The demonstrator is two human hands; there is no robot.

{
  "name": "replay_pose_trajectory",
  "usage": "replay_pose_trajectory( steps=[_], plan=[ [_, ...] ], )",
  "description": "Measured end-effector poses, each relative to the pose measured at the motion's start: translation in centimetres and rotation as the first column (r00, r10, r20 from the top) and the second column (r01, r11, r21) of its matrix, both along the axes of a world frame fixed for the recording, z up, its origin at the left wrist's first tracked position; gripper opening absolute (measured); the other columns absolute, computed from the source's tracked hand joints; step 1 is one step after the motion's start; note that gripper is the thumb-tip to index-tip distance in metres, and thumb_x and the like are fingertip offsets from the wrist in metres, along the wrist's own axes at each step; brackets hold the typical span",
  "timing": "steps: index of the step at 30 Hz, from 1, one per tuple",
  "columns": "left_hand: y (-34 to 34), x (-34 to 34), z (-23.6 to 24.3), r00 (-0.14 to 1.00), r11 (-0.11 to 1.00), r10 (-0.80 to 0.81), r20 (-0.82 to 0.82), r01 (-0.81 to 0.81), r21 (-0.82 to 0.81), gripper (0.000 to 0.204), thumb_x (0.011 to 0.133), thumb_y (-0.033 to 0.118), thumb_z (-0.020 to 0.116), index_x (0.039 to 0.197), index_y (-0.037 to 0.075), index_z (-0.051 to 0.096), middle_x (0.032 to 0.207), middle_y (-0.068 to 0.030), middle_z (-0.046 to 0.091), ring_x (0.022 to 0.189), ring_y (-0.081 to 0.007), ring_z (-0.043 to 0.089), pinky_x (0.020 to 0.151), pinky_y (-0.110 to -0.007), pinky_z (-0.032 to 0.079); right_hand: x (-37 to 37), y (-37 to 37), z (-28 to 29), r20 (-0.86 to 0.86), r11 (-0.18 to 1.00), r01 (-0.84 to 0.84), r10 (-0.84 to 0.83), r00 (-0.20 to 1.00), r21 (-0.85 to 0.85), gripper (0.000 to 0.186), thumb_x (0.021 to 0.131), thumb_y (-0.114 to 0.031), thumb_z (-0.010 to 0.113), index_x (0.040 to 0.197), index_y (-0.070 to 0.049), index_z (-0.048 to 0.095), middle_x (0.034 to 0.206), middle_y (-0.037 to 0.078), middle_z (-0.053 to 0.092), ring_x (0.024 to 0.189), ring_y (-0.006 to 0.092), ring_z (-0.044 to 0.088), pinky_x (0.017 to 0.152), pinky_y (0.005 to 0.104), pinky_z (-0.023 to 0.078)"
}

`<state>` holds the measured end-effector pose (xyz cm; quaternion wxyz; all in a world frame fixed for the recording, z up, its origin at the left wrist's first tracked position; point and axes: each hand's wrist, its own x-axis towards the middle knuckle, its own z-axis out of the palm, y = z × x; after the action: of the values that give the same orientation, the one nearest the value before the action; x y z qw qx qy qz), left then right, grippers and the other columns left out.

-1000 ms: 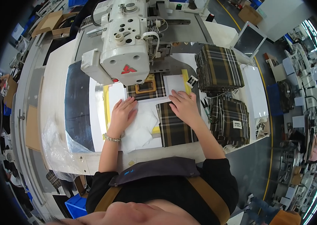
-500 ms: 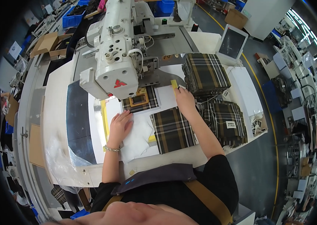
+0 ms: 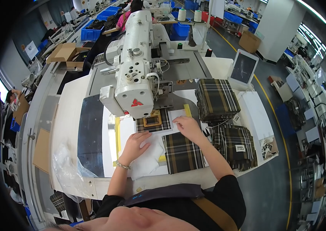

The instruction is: Sewing brand labels onto fabric pouch components using an industrial sewing machine.

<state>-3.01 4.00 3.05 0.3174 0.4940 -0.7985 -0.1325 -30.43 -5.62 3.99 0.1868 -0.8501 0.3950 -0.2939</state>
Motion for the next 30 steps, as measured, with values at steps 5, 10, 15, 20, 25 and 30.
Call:
replay_pose_trajectory(
  steps=[5,10,15,20,25,30],
  plan=[
    [-0.8,-2.4,1.5,0.983,0.997,-0.082,-0.162,0.080,-0.018,0.049,0.079,0.008,0.073,0.126,0.010,0.061,0.100,-0.0091,0.070,0.090,-0.0263,0.065,0.079,-0.037,0.051,3.4,3.4,2.5,0.158,0.897,-0.307,0.269,0.950,0.318,0.014,0.085,-0.006,0.062,0.097,-0.003,0.055,0.088,0.011,0.064,0.084,0.0285,0.063,0.075,0.0364,0.050],
    [-1.2,-2.5,2.1,0.967,0.998,-0.042,-0.252,0.054,0.042,0.039,0.078,0.002,0.072,0.116,0.009,0.065,0.082,-0.0063,0.068,0.075,-0.0230,0.065,0.068,-0.034,0.050,4.8,3.7,3.3,0.233,0.822,-0.344,0.263,0.936,0.454,0.017,0.085,-0.006,0.065,0.094,-0.003,0.050,0.082,0.007,0.059,0.076,0.0203,0.058,0.072,0.0330,0.047],
    [-0.9,-2.0,2.6,0.960,0.992,-0.010,-0.281,0.045,0.121,0.012,0.079,0.000,0.069,0.091,0.003,0.068,0.078,-0.0092,0.066,0.074,-0.0249,0.064,0.066,-0.035,0.051,5.5,3.5,2.4,0.268,0.795,-0.347,0.240,0.933,0.497,0.019,0.085,-0.009,0.067,0.092,-0.005,0.049,0.077,0.004,0.056,0.072,0.0142,0.055,0.066,0.0299,0.045],
    [-0.9,-1.8,2.3,0.940,0.993,0.008,-0.342,0.034,0.115,0.006,0.079,-0.002,0.069,0.084,0.001,0.067,0.081,-0.0101,0.066,0.074,-0.0247,0.064,0.066,-0.033,0.051,6.1,3.7,1.6,0.313,0.820,-0.341,0.209,0.926,0.460,0.020,0.085,-0.009,0.069,0.093,-0.005,0.051,0.077,0.002,0.057,0.071,0.0122,0.054,0.065,0.0273,0.043],
    [-1.1,-1.6,0.8,0.830,0.994,0.086,-0.551,-0.030,0.109,0.008,0.082,-0.004,0.069,0.089,-0.001,0.067,0.082,-0.0060,0.067,0.071,-0.0141,0.063,0.065,-0.026,0.051,6.1,2.6,-0.6,0.408,0.749,-0.361,0.133,0.903,0.556,0.018,0.084,-0.007,0.070,0.098,-0.004,0.058,0.081,0.001,0.064,0.072,0.0084,0.057,0.065,0.0249,0.045],
    [-1.1,-1.1,-0.1,0.704,0.952,0.210,-0.679,0.011,0.306,0.018,0.085,-0.004,0.068,0.101,-0.001,0.062,0.082,-0.0035,0.066,0.070,-0.0097,0.063,0.067,-0.022,0.052,5.9,1.4,-2.4,0.566,0.577,-0.457,-0.011,0.824,0.677,0.013,0.086,-0.004,0.069,0.097,-0.001,0.064,0.082,0.000,0.065,0.073,0.0046,0.058,0.065,0.0221,0.045]
  ],
)
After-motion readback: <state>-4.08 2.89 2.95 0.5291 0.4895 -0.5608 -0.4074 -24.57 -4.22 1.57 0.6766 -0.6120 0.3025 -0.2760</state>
